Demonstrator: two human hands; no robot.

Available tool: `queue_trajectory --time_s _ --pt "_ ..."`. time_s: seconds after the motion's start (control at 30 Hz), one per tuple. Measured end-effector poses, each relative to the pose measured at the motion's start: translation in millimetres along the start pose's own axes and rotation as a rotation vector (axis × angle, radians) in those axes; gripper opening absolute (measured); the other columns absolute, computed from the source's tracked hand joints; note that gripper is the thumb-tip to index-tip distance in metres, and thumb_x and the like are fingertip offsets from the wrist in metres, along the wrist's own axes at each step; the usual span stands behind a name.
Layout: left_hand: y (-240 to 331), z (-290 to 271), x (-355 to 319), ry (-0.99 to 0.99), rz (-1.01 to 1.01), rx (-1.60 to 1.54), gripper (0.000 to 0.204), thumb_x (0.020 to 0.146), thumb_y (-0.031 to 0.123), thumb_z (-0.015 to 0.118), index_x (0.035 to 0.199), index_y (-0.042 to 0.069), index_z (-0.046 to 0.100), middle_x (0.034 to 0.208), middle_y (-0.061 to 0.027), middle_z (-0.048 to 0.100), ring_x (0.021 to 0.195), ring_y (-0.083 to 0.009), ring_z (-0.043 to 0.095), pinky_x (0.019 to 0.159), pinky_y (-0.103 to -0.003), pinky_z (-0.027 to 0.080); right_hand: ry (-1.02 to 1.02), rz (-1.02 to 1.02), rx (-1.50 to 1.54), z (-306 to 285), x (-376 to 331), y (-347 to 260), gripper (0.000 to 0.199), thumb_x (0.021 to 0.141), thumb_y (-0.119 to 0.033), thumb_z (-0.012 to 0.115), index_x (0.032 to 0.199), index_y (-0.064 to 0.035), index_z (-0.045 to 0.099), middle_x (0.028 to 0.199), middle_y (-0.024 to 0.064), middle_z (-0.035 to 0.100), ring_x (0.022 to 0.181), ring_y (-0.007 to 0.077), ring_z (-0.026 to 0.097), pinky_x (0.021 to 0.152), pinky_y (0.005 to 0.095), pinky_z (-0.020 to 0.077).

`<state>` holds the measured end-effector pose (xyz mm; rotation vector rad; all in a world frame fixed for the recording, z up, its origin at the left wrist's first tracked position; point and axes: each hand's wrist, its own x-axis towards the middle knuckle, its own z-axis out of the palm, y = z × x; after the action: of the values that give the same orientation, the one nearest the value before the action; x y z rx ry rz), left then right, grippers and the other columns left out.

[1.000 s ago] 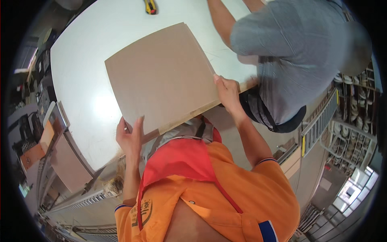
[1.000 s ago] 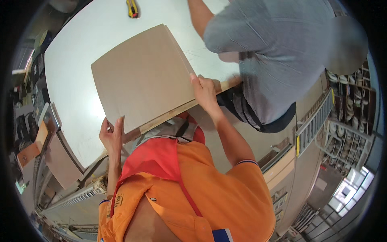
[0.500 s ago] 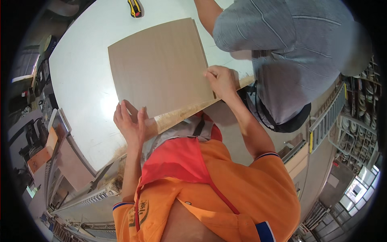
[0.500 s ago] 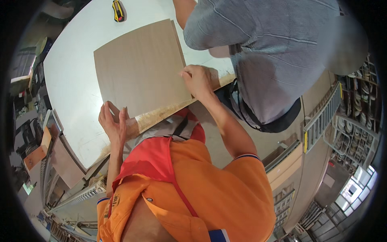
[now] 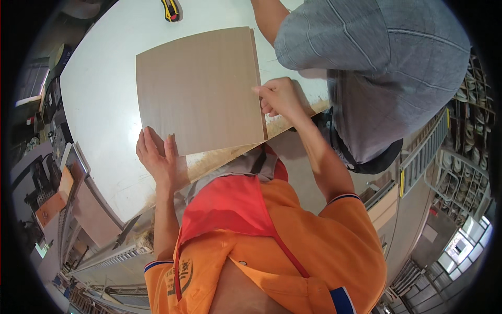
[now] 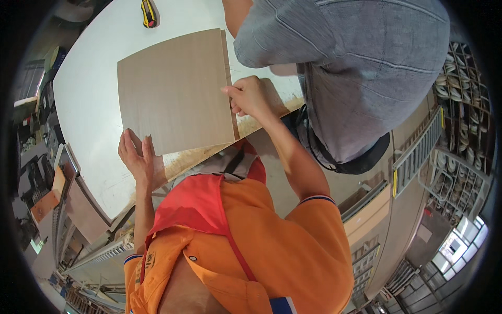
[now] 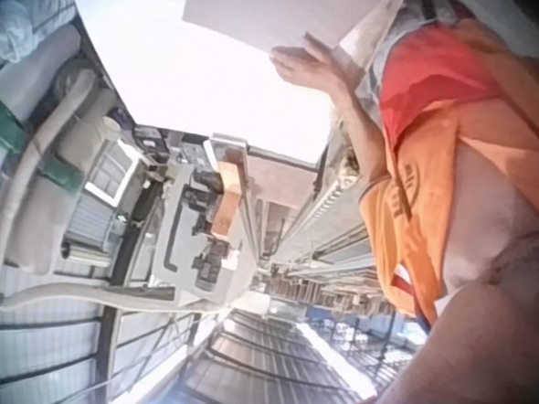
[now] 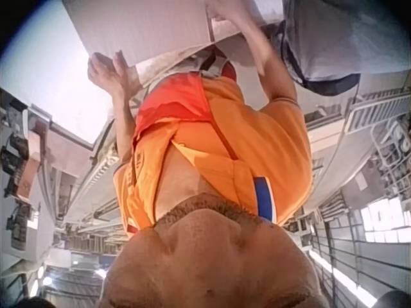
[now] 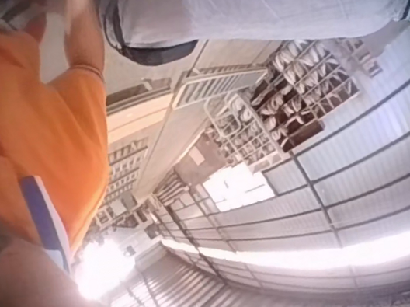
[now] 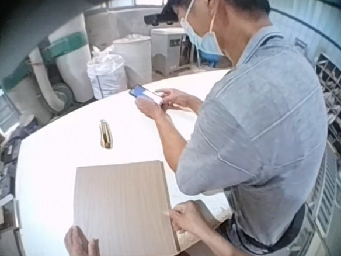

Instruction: The person carries wooden boards to an edge banding machine, operates the control screen, and feeds a board into the machine. After handling the processed board at the exit table, the person adjusts internal machine components with a hex key and feeds another board through the machine.

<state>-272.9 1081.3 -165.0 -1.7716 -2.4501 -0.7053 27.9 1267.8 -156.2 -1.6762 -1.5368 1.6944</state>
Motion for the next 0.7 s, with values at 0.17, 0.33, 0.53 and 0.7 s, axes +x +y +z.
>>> queue_trajectory --time_s 0.17,0.33,0.53,0.7 --pt "-0.8 3.5 -2.3 -0.001 0.012 -0.003 0.059 0.088 0.023 0.068 0.136 -0.003 0.047 0.136 -0.0256 0.048 0.125 -0.0419 0.043 0.104 -0.049 0.035 -0.038 0.018 0.079 -6.7 4.6 -3.1 0.028 0.091 -0.022 0.064 0.086 0.0056 0.068 0.063 0.0092 0.064 0.048 0.0144 0.063 0.038 0.0250 0.0468" --pt "1.5 3.4 -3.4 -0.002 0.003 0.004 0.058 0.088 0.024 0.068 0.135 -0.003 0.047 0.136 -0.0254 0.048 0.125 -0.0418 0.043 0.105 -0.049 0.035 -0.031 0.009 0.079 -6.1 2.4 -0.8 0.026 0.092 -0.020 0.062 0.087 0.0043 0.068 0.063 0.0093 0.063 0.049 0.0139 0.063 0.039 0.0248 0.0471" --pt "0.9 -6.9 1.3 -0.017 -0.035 -0.022 0.058 0.086 0.024 0.071 0.134 -0.001 0.049 0.135 -0.0282 0.047 0.125 -0.0434 0.043 0.104 -0.049 0.036 0.142 -0.340 -0.366 4.6 -7.3 -8.3 0.026 0.090 -0.021 0.061 0.083 0.0038 0.067 0.067 0.0188 0.064 0.060 0.0297 0.066 0.055 0.0378 0.0506" --pt "7.7 -17.5 7.3 0.017 -0.072 -0.061 0.055 0.085 0.023 0.072 0.130 -0.003 0.053 0.136 -0.0304 0.046 0.125 -0.0448 0.042 0.104 -0.050 0.037 0.242 -0.577 -0.374 23.2 -9.8 -54.9 0.026 0.088 -0.024 0.060 0.084 0.0008 0.067 0.076 0.0251 0.064 0.076 0.0442 0.064 0.067 0.0469 0.0511"
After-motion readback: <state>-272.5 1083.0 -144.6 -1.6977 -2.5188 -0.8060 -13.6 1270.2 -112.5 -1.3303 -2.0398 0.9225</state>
